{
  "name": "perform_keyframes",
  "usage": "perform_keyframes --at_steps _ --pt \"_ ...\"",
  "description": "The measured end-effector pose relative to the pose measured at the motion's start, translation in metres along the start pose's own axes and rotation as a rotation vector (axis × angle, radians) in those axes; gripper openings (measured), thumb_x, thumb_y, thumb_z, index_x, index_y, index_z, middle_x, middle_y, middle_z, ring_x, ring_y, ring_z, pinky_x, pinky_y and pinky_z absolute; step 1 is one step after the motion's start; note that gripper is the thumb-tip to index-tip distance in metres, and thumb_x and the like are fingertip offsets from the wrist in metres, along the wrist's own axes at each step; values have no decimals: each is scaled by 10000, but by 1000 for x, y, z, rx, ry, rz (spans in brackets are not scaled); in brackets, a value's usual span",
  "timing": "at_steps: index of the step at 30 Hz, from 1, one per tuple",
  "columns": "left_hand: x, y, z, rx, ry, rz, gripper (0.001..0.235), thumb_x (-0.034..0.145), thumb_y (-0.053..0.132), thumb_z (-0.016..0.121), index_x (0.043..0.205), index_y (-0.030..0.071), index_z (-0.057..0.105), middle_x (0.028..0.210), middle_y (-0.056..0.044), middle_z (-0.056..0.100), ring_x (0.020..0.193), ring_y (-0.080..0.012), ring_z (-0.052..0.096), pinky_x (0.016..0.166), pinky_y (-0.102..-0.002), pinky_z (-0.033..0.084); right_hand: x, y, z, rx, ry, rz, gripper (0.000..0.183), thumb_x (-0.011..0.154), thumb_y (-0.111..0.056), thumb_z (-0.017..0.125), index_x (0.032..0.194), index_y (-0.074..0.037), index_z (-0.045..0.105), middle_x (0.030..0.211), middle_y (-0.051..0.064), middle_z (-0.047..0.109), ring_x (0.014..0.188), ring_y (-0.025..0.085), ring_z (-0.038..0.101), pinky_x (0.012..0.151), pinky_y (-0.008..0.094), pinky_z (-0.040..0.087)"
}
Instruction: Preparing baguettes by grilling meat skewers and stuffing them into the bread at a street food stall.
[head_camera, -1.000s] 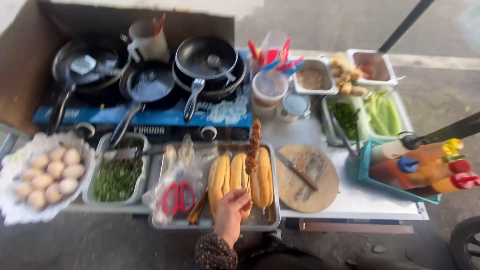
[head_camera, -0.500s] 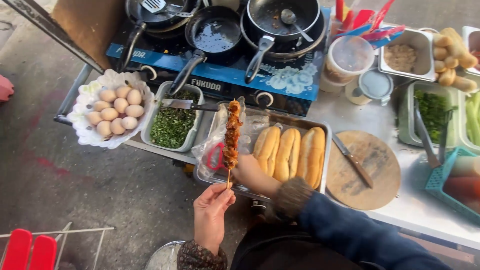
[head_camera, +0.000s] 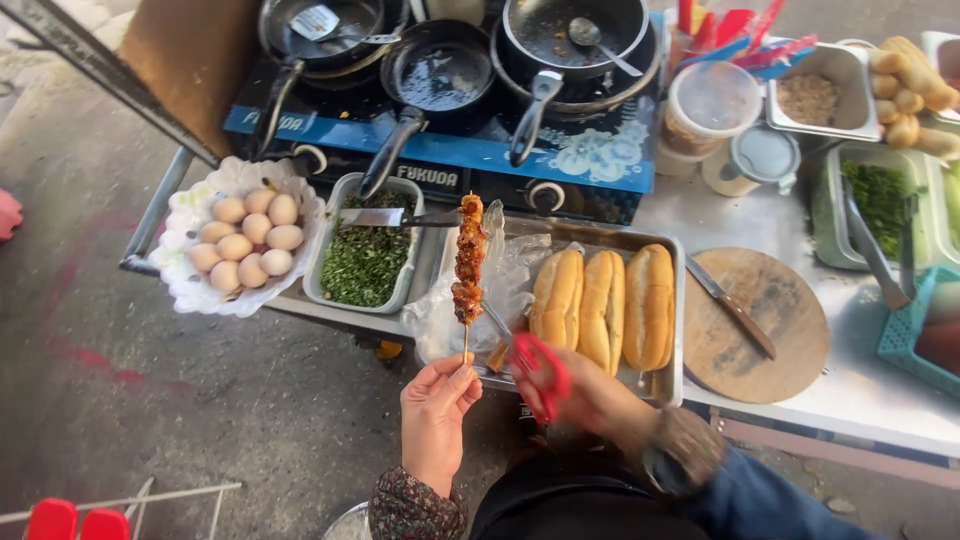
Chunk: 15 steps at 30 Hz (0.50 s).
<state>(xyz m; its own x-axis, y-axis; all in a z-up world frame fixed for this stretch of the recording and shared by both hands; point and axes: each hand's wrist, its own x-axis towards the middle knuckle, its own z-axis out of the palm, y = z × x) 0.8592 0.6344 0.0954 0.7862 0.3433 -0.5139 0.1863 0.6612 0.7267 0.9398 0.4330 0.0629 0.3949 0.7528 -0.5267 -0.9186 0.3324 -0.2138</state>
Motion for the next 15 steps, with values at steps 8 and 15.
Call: perform_keyframes --at_steps 8,15 --pt "1 -51 43 66 -301 -120 152 851 -68 786 994 -20 806 922 -106 754 749 -241 701 717 -346 628 -169 -9 12 -1097 525 -952 396 932 -70 700 1319 -23 632 941 77 790 666 112 738 591 215 656" --pt "-74 -100 105 355 -631 -215 144 861 -8 809 987 -75 830 858 -87 714 740 -190 678 715 -319 630 -291 22 -28 -1612 1309 -1163 562 828 -16 767 1354 -203 703 1028 -45 715 729 106 645 735 268 567"
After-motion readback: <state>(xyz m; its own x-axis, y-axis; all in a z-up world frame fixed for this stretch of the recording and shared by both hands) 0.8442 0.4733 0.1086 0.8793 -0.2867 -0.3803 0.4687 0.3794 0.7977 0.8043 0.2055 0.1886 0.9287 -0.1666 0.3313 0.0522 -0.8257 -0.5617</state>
